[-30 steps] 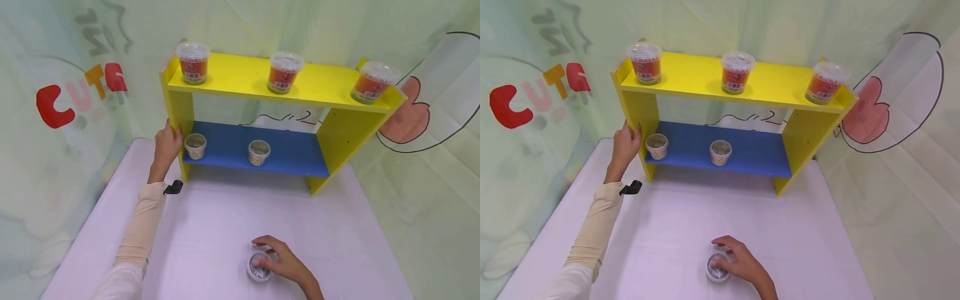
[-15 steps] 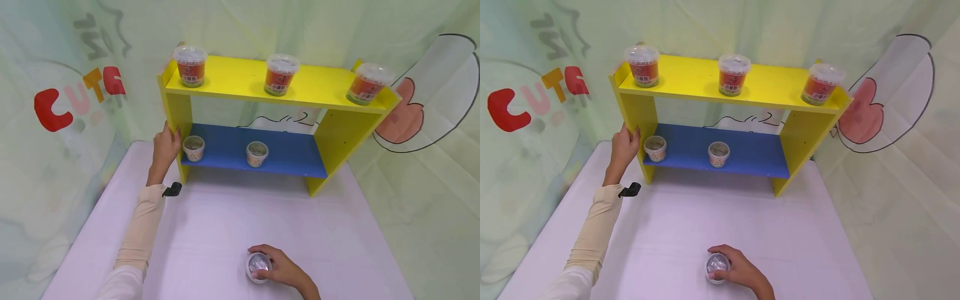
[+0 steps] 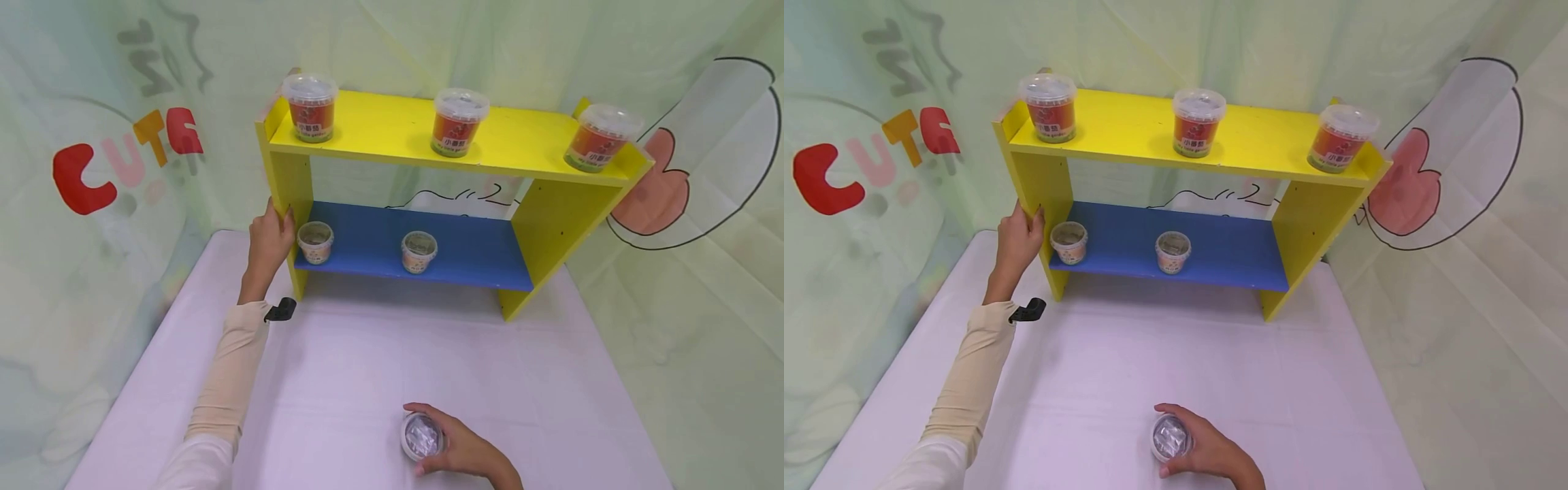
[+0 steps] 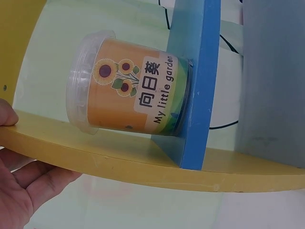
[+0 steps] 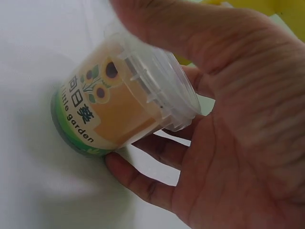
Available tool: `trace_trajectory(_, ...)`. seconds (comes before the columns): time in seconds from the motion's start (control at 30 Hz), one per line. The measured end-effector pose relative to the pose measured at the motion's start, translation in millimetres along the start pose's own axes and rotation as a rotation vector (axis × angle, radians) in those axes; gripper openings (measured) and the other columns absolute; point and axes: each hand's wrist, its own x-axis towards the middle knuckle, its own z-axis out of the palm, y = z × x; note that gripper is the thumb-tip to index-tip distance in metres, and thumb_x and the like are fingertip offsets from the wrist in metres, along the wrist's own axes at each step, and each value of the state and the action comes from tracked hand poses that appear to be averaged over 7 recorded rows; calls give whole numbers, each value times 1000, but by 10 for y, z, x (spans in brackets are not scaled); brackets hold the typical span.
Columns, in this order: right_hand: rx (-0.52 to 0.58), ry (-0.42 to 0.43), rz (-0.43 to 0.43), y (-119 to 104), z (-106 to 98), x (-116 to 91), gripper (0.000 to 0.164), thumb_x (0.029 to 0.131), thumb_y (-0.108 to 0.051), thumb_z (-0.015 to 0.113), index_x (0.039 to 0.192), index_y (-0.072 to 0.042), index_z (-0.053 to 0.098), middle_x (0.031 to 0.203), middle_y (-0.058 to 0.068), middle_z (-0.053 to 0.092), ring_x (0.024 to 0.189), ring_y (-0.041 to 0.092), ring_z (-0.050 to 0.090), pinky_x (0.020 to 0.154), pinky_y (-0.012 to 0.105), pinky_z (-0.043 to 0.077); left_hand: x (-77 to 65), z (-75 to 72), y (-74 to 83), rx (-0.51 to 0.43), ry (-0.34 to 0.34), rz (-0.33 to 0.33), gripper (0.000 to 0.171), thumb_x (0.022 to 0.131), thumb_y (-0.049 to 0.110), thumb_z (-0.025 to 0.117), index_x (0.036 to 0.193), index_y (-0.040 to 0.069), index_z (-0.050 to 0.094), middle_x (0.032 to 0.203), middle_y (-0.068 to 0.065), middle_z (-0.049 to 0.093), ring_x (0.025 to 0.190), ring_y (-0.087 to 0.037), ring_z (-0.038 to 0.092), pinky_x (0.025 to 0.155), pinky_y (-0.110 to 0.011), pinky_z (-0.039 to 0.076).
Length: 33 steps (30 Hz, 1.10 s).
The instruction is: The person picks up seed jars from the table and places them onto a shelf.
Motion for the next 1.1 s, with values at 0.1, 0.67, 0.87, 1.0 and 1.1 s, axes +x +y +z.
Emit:
trace_trajectory(0.1, -1, -9, 1, 5, 1, -8, 86, 75, -35, 83, 147, -19, 40, 149, 3, 47, 134, 12, 43, 109, 26, 34, -2, -3, 0, 1, -2, -3, 34, 101, 18, 48, 126, -5, 48, 108, -30, 67, 89, -45, 69, 72, -52, 57)
trace_trajectory(0.67, -1, 120, 54, 1, -52, 147, 65, 85, -32, 74, 135, -13, 39, 113, 6, 60, 95, 9, 56, 80, 26, 46, 7, -12, -12, 21, 3, 15, 34, 102, 22, 45, 122, -5, 49, 89, -27, 66, 70, -40, 67, 64, -50, 56)
trace_trajectory(0.87, 44, 164, 68, -45, -99, 210, 65, 84, -31, 75, 134, -13, 37, 113, 9, 59, 93, 12, 56, 77, 26, 47, 8, -8, -17, 23, -4, 12, 35, 102, 22, 45, 124, -5, 48, 93, -28, 67, 73, -41, 68, 65, -50, 57)
trace_trajectory(1.0, 45, 191, 46, -51, -132, 225, 63, 85, -31, 75, 133, -12, 39, 114, 9, 60, 92, 11, 56, 77, 25, 47, 9, -4, -23, 22, -7, 7, 36, 102, 23, 45, 125, -5, 48, 94, -28, 67, 74, -41, 68, 65, -50, 57)
trace_trajectory(1.1, 59, 225, 43, -55, -154, 241, 61, 85, -30, 75, 133, -12, 41, 116, 10, 60, 93, 11, 57, 78, 25, 48, 7, -6, -26, 21, -9, 7, 37, 102, 23, 44, 126, -5, 47, 95, -28, 67, 74, -41, 68, 66, -50, 57)
